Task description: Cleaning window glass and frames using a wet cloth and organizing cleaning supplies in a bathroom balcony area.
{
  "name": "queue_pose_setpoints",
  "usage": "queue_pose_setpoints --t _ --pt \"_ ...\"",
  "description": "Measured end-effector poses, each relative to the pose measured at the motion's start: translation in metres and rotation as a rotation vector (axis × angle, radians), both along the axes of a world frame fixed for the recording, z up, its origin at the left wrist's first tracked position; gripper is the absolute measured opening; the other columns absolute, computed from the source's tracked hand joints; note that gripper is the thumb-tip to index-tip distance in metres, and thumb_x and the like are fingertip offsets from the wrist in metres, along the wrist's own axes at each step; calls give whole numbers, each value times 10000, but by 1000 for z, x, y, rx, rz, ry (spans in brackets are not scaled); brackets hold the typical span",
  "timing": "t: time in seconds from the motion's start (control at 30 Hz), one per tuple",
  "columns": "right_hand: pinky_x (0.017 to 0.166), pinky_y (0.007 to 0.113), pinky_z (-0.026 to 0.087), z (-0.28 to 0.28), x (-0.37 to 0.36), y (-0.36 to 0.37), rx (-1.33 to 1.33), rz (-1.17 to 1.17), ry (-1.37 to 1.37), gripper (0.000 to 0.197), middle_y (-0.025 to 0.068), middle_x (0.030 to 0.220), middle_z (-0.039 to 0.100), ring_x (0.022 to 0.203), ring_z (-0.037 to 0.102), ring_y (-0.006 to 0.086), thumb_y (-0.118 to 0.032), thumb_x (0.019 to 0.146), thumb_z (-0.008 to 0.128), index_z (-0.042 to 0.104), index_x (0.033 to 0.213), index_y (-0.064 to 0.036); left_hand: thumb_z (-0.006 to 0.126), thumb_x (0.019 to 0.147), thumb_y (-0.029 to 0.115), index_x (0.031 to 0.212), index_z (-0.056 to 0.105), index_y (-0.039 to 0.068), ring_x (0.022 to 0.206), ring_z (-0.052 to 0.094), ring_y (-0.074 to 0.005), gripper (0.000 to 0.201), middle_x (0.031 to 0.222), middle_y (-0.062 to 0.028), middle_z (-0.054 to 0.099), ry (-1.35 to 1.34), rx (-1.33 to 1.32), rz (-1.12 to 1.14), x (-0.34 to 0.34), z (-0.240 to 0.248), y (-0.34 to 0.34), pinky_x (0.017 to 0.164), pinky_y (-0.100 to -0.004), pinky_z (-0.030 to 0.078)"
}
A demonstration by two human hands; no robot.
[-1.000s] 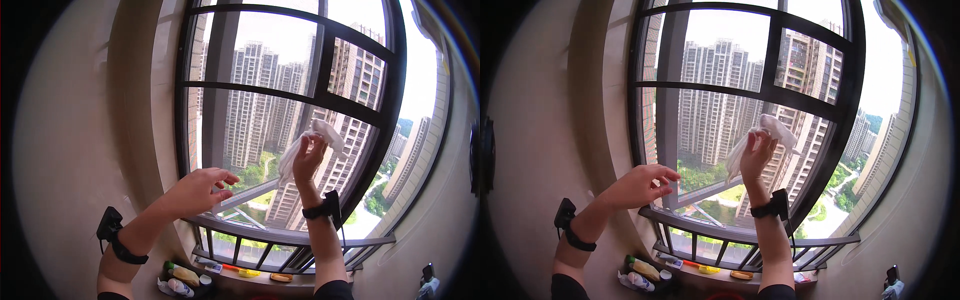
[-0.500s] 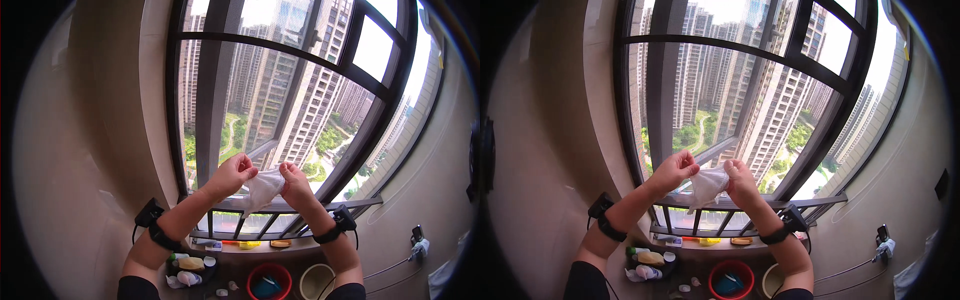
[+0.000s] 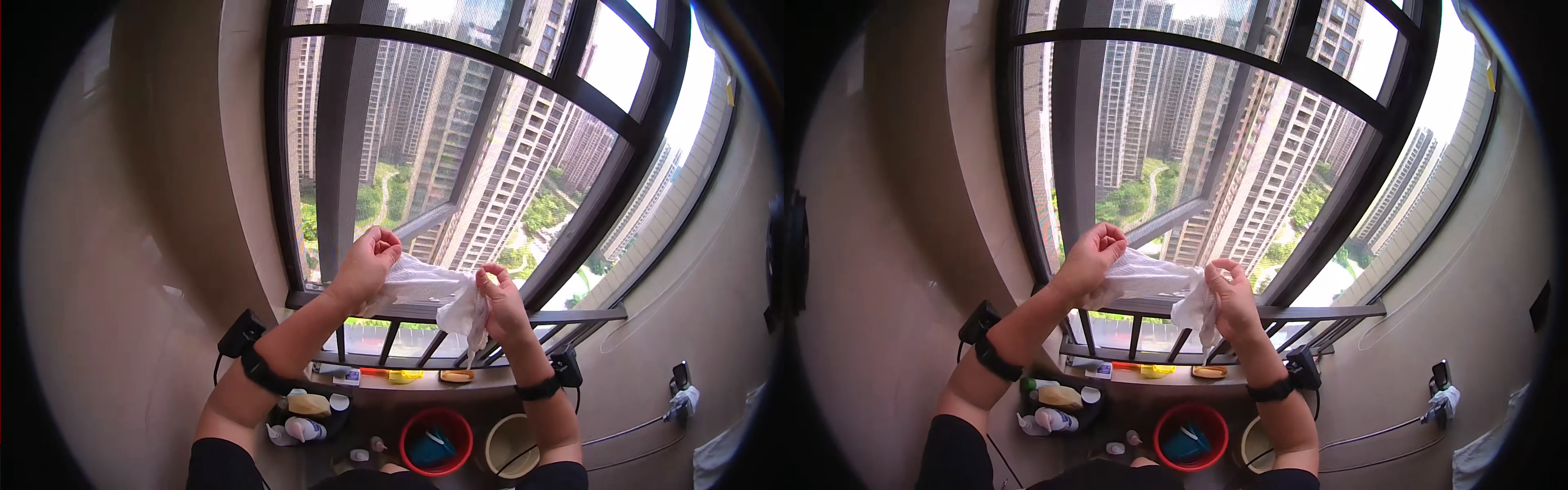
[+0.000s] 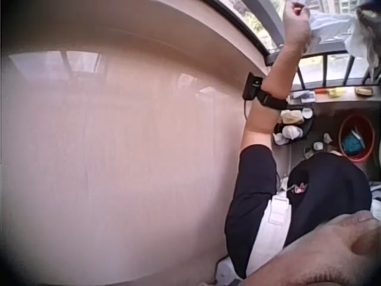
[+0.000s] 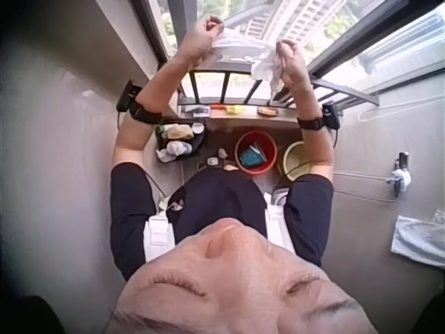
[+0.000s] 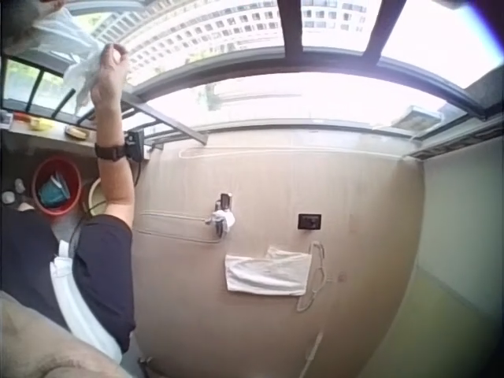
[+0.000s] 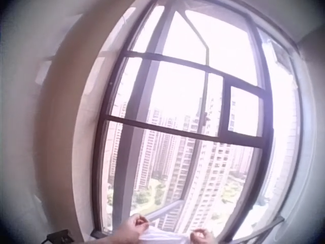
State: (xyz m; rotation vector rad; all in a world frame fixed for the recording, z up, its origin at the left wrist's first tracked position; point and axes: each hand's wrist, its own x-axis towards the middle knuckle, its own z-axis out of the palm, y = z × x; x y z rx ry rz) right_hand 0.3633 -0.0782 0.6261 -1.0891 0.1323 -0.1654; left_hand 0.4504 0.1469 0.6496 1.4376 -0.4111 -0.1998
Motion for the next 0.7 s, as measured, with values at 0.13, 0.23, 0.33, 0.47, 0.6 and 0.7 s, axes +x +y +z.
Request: queue_pose_setpoints --t 0.13,0.23,0.33,0.47,0.6,0.7 --pt "729 257 474 20 -5 28 -215 -33 -245 484 60 970 555 869 554 129 -51 831 650 386 1236 -79 541 903 77 976 511 49 787 528 -110 84 845 -24 523 -35 16 76 7 1 -10 679 -242 464" --pt "908 394 437 21 -10 47 -905 -10 -631 927 89 1218 465 1097 488 239 -74 632 811 277 1390 -95 508 911 61 1020 464 46 828 570 -158 119 916 -65 516 430 -332 -11 -20 28 -28 731 -277 514" --pt "924 404 422 11 -9 59 -1497 -261 -758 834 116 1245 480 1100 486 323 -55 595 802 410 1330 -87 453 945 83 1090 402 51 865 590 -205 157 999 -100 516 568 -502 -120 -11 9 -39 831 -324 529" --pt "800 280 496 -3 6 42 -642 -215 -588 415 105 1052 610 935 606 187 55 784 645 512 1166 -39 460 936 64 1091 416 16 930 606 -231 168 1014 -134 524 544 -455 -185 -10 5 -39 838 -370 541" --pt "795 275 502 6 5 6 -32 131 -226 387 135 1035 609 936 604 164 59 854 525 420 1214 -35 524 914 90 1050 484 27 914 583 -180 156 1042 -97 536 116 -7 34 2 -6 -31 771 -305 560" --pt "787 270 498 2 5 -3 -32 239 -191 412 124 1027 607 931 602 162 13 860 542 398 1242 -39 710 788 328 1331 383 110 975 547 -210 670 1188 -161 462 -112 380 -359 -8 -5 -21 817 -323 508"
